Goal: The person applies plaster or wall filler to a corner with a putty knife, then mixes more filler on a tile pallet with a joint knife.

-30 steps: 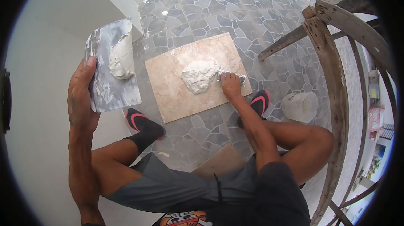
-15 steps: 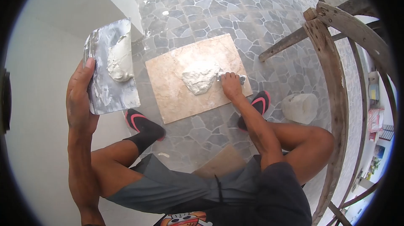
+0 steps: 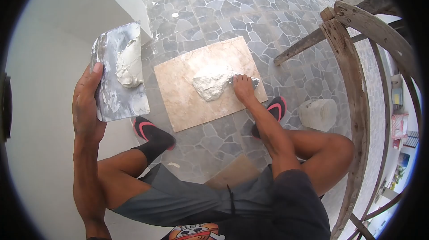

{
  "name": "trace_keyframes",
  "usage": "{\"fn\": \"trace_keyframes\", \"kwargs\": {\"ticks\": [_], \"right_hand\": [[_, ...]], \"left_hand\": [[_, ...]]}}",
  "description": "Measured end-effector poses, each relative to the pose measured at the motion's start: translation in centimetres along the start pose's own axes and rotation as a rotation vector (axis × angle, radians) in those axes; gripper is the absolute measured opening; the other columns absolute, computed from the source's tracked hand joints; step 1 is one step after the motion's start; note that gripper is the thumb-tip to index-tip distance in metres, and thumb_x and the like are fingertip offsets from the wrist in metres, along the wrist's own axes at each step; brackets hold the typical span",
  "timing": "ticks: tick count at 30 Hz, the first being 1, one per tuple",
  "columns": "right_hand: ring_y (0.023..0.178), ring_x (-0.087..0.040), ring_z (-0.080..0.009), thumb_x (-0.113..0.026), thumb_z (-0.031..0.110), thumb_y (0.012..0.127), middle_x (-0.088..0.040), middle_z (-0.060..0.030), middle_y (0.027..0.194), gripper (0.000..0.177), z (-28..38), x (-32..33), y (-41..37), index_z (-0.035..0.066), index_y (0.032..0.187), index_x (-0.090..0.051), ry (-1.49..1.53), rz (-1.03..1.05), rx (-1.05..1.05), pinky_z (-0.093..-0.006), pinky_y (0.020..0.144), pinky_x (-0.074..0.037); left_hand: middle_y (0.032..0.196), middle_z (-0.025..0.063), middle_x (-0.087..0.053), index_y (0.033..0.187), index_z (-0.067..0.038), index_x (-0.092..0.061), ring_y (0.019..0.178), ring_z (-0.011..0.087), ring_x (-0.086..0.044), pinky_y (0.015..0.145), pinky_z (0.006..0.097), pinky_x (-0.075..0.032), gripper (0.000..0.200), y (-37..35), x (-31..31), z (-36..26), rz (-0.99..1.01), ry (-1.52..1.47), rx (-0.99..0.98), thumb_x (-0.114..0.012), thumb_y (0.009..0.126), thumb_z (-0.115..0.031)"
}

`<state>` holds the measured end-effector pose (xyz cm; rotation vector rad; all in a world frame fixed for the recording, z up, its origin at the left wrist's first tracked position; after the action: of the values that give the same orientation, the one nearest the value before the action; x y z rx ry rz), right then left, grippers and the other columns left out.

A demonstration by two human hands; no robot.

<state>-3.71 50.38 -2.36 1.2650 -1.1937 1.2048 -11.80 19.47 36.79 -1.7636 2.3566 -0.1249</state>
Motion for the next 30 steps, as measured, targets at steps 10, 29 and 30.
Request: {"fn": "trace_keyframes", "kwargs": {"ticks": [10, 29, 30], "right_hand": [[0.079, -0.066, -0.0339, -0.056, 0.007, 0.076, -0.068, -0.0232, 0.087, 0.037, -8.8, -1.4, -1.4, -0.008, 0.109, -0.062, 0.500, 0.123, -0.559, -0.0449, 0.071, -0.051], [0.083, -0.066, -0.0278, -0.057, 0.008, 0.074, -0.067, -0.0237, 0.091, 0.035, -8.0, -9.2, -6.1, -0.017, 0.097, -0.062, 1.177, -0.025, -1.310, -0.0416, 0.069, -0.050], [0.084, -0.067, -0.0282, -0.057, 0.009, 0.074, -0.067, -0.0238, 0.092, 0.036, -8.3, -9.8, -6.1, -0.017, 0.098, -0.062, 1.127, -0.030, -1.319, -0.0415, 0.070, -0.050]], "left_hand": [[0.112, 0.0168, -0.065, 0.129, 0.008, -0.048, 0.093, 0.0149, -0.069, 0.081, 0.0267, -0.058, 0.043, -0.1, 0.4, -0.3, -0.016, 0.020, -0.001, -0.047, 0.103, -0.026], [0.114, 0.0217, -0.064, 0.134, 0.010, -0.042, 0.093, 0.0189, -0.071, 0.081, 0.0283, -0.061, 0.047, 0.0, 0.8, -0.2, -0.029, 0.031, 0.007, -0.045, 0.103, -0.024], [0.113, 0.0217, -0.065, 0.134, 0.010, -0.041, 0.093, 0.0189, -0.072, 0.080, 0.0282, -0.061, 0.047, 0.0, 0.8, -0.2, -0.026, 0.034, 0.003, -0.045, 0.103, -0.024]]}}
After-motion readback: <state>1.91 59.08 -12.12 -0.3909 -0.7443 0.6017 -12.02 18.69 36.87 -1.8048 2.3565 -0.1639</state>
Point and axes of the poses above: each hand's wrist, its own y-axis towards the middle knuckle, its own x-axis out of the back of the hand, z = x × y, the point moved 9 cm from there along y, towards the middle knuckle
